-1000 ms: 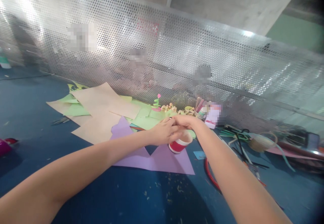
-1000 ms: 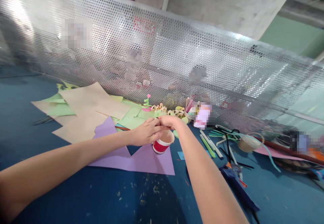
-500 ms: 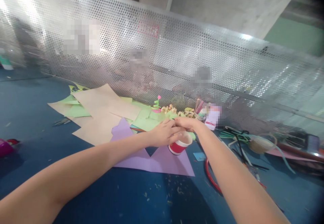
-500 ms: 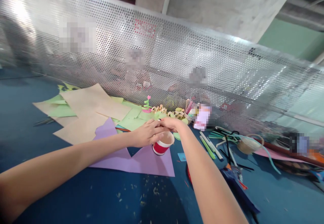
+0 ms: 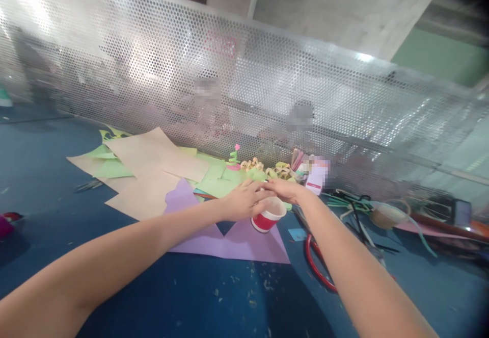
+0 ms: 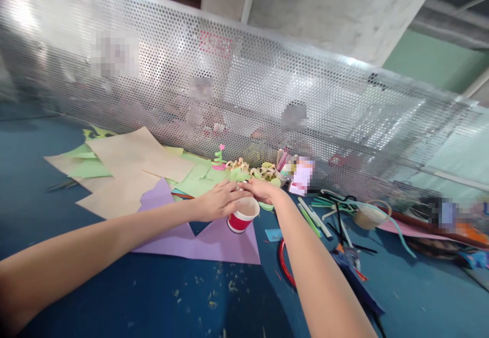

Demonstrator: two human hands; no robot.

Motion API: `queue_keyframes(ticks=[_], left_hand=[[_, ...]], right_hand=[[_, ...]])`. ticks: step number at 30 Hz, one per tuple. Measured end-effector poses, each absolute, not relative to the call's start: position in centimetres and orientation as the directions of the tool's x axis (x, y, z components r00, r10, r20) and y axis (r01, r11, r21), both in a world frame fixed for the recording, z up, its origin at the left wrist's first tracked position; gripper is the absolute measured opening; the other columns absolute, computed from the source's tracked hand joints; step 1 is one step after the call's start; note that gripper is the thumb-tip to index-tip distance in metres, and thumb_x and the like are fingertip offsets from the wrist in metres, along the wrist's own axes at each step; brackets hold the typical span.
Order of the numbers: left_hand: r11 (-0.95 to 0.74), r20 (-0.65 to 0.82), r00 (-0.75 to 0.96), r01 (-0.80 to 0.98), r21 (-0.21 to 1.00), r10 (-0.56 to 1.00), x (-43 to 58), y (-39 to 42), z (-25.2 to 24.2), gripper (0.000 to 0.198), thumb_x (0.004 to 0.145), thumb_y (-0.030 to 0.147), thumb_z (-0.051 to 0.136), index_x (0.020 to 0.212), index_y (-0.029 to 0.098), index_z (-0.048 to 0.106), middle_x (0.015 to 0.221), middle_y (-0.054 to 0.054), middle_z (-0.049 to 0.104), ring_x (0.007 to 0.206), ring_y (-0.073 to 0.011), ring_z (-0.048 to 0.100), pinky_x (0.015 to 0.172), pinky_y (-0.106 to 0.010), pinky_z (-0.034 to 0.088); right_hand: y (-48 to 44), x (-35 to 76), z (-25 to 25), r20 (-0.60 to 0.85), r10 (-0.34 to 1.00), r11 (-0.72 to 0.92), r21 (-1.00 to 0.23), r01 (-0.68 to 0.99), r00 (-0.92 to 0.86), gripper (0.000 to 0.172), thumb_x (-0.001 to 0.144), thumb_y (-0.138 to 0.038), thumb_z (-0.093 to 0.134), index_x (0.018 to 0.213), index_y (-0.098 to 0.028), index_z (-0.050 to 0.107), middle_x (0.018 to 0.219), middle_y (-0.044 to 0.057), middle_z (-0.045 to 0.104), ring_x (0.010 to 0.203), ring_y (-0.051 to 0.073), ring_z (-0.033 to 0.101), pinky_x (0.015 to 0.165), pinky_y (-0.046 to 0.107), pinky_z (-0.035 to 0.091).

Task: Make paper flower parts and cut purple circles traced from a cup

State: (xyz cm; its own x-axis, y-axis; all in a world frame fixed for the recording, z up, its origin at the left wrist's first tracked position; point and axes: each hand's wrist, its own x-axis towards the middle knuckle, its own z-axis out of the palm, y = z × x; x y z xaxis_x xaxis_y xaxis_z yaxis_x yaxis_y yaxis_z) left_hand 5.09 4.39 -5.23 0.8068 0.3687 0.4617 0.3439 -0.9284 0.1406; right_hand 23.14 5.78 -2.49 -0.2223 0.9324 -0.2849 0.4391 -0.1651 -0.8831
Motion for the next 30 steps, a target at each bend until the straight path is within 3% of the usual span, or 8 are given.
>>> queue_keyframes(ticks=[10, 25, 30], left_hand=[[-0.916, 0.448, 0.799, 0.354, 0.189, 0.402, 5.4, 4.1, -5.1, 0.044, 0.093, 0.039, 0.028, 0.131, 0.025, 0.044, 0.091, -0.007, 0.049, 0.091, -0.023, 0.044, 0.088, -0.04, 0.035], [-0.913, 0.456, 0.791, 0.373, 0.168, 0.407, 5.9, 4.0, -5.1, 0.043, 0.092, 0.037, 0.03, 0.13, 0.025, 0.045, 0.091, -0.006, 0.048, 0.089, -0.0223, 0.044, 0.089, -0.039, 0.034], [-0.913, 0.435, 0.802, 0.373, 0.168, 0.408, 6.1, 3.8, -4.9, 0.043, 0.092, 0.035, 0.03, 0.131, 0.024, 0.044, 0.09, -0.006, 0.048, 0.09, -0.0222, 0.044, 0.089, -0.038, 0.034]], right_hand=[[4.3, 24.7, -2.8, -0.292, 0.95, -0.235, -0.902, 0.362, -0.111, 0.028, 0.078, -0.043, 0.061, 0.071, -0.016, 0.055, 0.058, -0.001, 0.058, 0.054, 0.01, 0.054, 0.051, 0.021, 0.044], [2.2, 27.2, -3.9, -0.204, 0.978, -0.207, -0.94, 0.27, 0.041, 0.024, 0.082, -0.034, 0.057, 0.067, -0.016, 0.055, 0.057, -0.002, 0.054, 0.052, 0.007, 0.048, 0.052, 0.018, 0.043], [0.5, 27.7, -4.0, -0.139, 0.98, -0.174, -0.944, 0.28, 0.14, 0.024, 0.082, -0.033, 0.056, 0.065, -0.017, 0.053, 0.053, -0.005, 0.046, 0.047, 0.006, 0.041, 0.047, 0.017, 0.039]])
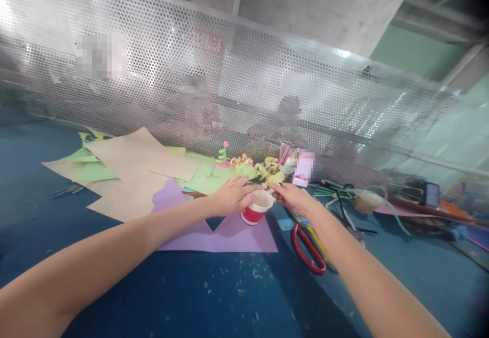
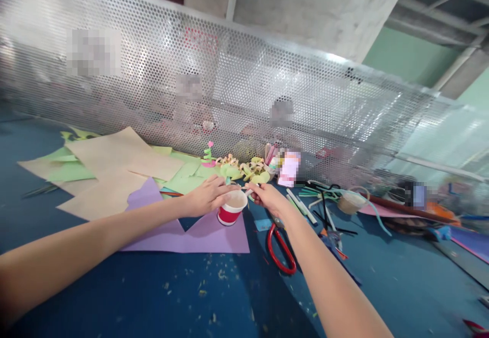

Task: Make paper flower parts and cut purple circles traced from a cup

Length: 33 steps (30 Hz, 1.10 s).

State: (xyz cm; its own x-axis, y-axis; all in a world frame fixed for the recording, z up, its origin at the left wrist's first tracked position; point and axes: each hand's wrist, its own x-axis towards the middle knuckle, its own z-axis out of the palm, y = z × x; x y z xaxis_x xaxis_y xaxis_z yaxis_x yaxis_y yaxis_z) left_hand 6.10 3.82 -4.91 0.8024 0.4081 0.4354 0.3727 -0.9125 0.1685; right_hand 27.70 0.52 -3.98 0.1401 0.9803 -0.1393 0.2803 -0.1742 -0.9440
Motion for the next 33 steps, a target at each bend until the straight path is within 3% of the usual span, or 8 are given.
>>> queue_keyframes(ticks=[8, 18, 22, 26, 29, 33], left_hand=[[-0.918, 0.43, 0.811, 0.359, 0.17, 0.397, 6.4, 3.7, -4.8, 0.045, 0.093, 0.037, 0.026, 0.134, 0.025, 0.041, 0.092, -0.006, 0.05, 0.091, -0.022, 0.045, 0.09, -0.038, 0.033], [-0.916, 0.441, 0.803, 0.346, 0.204, 0.402, 6.5, 3.1, -4.4, 0.044, 0.094, 0.037, 0.027, 0.131, 0.023, 0.044, 0.093, -0.007, 0.053, 0.092, -0.0215, 0.047, 0.092, -0.039, 0.034], [-0.904, 0.473, 0.788, 0.24, 0.354, 0.395, 6.7, 2.8, -4.4, 0.042, 0.093, 0.038, 0.029, 0.126, 0.019, 0.048, 0.11, -0.008, 0.058, 0.102, -0.0214, 0.047, 0.097, -0.036, 0.032], [-0.741, 0.527, 0.592, 0.19, 0.644, 0.61, 6.9, 3.3, -3.9, 0.045, 0.091, 0.046, 0.029, 0.113, 0.017, 0.056, 0.112, -0.008, 0.061, 0.103, -0.0217, 0.053, 0.092, -0.031, 0.039], [-0.563, 0.492, 0.353, 0.13, 0.816, 0.795, 6.7, 4.6, -3.3, 0.057, 0.09, 0.053, 0.019, 0.106, 0.015, 0.058, 0.101, -0.009, 0.065, 0.095, -0.0219, 0.059, 0.085, -0.03, 0.043], [-0.258, 0.266, 0.19, -0.065, 0.964, 0.945, 6.1, 6.4, -3.3, 0.06, 0.08, 0.066, 0.033, 0.08, 0.012, 0.061, 0.066, -0.007, 0.063, 0.067, -0.0213, 0.062, 0.069, -0.033, 0.05]], right_hand=[[-1.8, 28.2, -3.3, -0.048, 0.974, -0.128, -0.924, 0.36, 0.222, 0.028, 0.077, -0.034, 0.06, 0.059, -0.019, 0.046, 0.049, -0.006, 0.044, 0.043, 0.007, 0.038, 0.044, 0.02, 0.033], [-3.0, 28.3, -2.8, -0.007, 0.972, -0.099, -0.917, 0.386, 0.233, 0.027, 0.073, -0.033, 0.063, 0.057, -0.016, 0.05, 0.047, -0.005, 0.047, 0.04, 0.005, 0.039, 0.04, 0.018, 0.031], [-3.3, 30.1, -1.9, 0.04, 0.946, -0.079, -0.934, 0.348, 0.322, 0.026, 0.075, -0.038, 0.059, 0.062, -0.016, 0.053, 0.048, -0.006, 0.045, 0.039, 0.005, 0.036, 0.038, 0.018, 0.03], [-3.8, 32.3, -1.5, 0.067, 0.917, -0.07, -0.943, 0.324, 0.392, 0.022, 0.079, -0.038, 0.052, 0.074, -0.017, 0.057, 0.056, -0.002, 0.053, 0.043, 0.007, 0.043, 0.043, 0.018, 0.04], [-4.2, 32.8, -1.8, 0.012, 0.939, -0.119, -0.927, 0.357, 0.344, 0.013, 0.076, -0.029, 0.057, 0.081, -0.018, 0.057, 0.067, 0.003, 0.065, 0.055, 0.011, 0.056, 0.055, 0.022, 0.049], [-4.1, 32.3, -2.7, -0.043, 0.966, -0.167, -0.854, 0.492, 0.254, 0.015, 0.071, -0.021, 0.061, 0.084, -0.02, 0.054, 0.071, 0.003, 0.07, 0.061, 0.014, 0.063, 0.059, 0.024, 0.05]])
